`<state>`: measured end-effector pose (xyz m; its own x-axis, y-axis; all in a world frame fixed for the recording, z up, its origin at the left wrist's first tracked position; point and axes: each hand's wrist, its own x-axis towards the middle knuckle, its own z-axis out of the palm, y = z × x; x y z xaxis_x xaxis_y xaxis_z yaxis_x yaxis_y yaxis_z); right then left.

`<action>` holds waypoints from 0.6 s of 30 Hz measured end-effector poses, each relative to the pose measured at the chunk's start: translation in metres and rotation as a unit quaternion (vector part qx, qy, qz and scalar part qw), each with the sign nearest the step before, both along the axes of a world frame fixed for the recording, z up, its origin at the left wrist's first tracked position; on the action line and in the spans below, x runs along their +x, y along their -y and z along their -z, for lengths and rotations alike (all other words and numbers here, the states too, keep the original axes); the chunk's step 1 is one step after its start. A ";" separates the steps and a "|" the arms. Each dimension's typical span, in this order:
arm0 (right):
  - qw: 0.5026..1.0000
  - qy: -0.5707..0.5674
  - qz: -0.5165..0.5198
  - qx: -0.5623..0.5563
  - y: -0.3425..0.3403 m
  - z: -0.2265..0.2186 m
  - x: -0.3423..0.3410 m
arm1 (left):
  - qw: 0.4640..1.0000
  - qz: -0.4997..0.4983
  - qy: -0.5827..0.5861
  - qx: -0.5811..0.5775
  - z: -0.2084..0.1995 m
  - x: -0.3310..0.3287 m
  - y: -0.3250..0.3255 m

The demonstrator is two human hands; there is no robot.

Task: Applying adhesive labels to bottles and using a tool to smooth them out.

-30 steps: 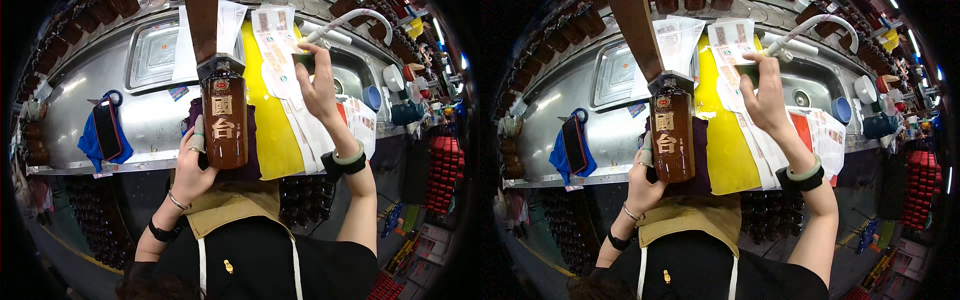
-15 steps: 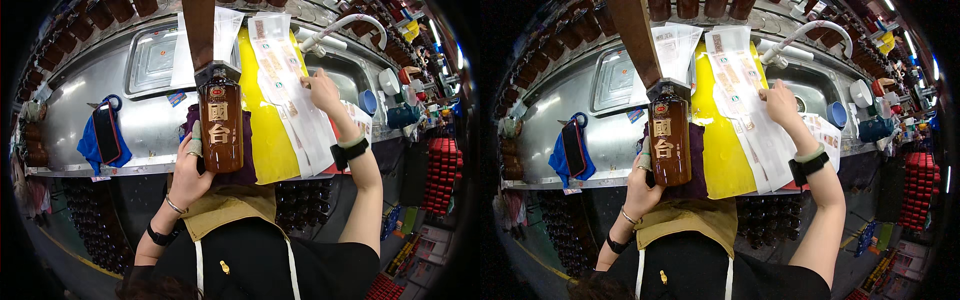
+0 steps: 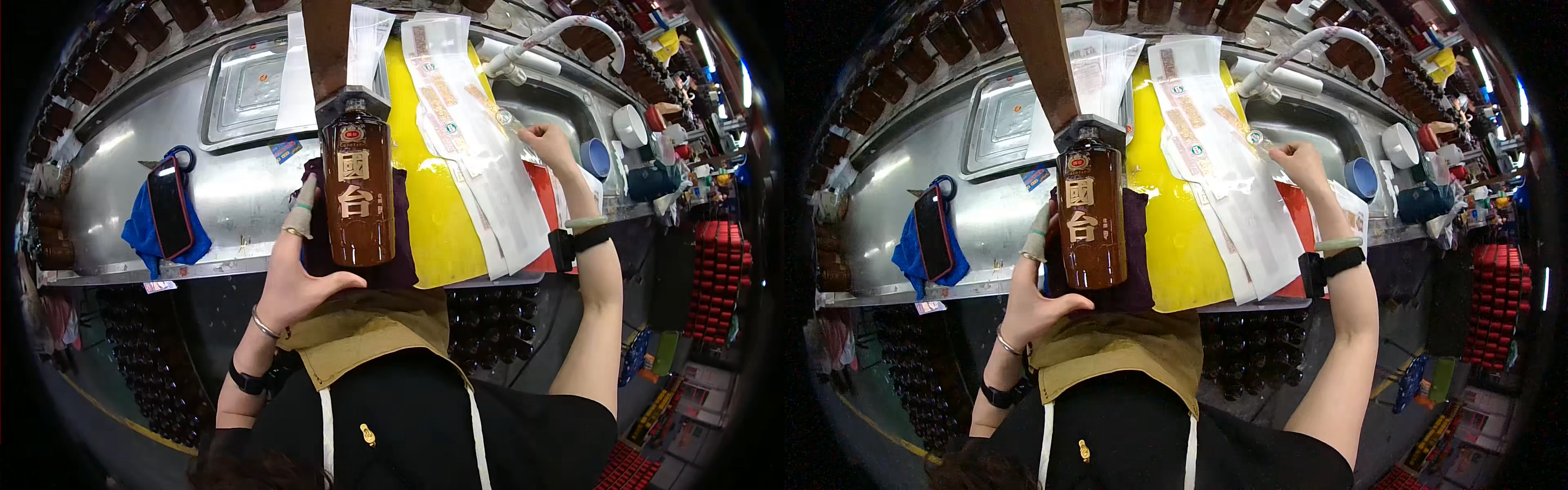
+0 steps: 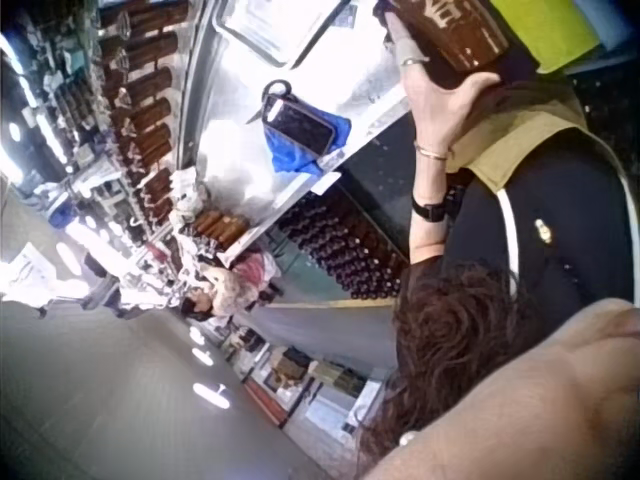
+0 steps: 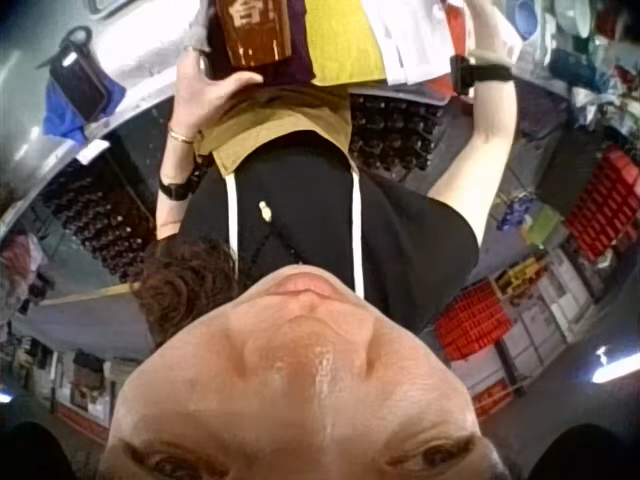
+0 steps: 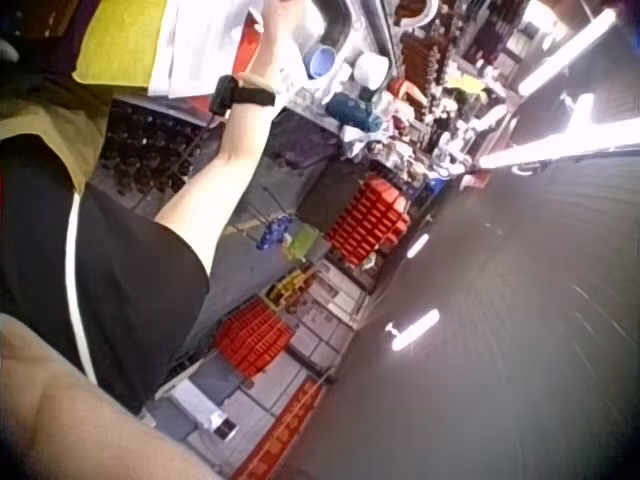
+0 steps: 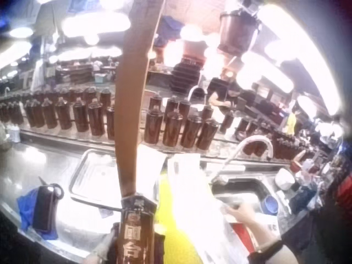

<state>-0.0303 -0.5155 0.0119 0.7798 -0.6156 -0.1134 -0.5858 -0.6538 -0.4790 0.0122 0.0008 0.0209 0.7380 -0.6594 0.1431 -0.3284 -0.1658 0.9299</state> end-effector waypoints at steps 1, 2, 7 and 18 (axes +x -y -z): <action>0.999 0.021 -0.027 0.030 -0.018 -0.016 0.006 | 0.998 -0.021 -0.028 -0.052 -0.003 0.002 -0.004; 0.996 0.040 -0.051 0.057 -0.036 -0.037 0.007 | 0.996 -0.035 -0.031 -0.079 -0.002 0.007 -0.009; 0.948 0.136 -0.200 0.208 -0.144 -0.122 0.004 | 0.982 -0.025 -0.043 -0.185 -0.030 0.035 -0.003; 0.858 0.117 -0.288 0.408 -0.278 -0.193 -0.009 | 0.917 0.134 -0.267 -0.266 -0.072 0.020 0.020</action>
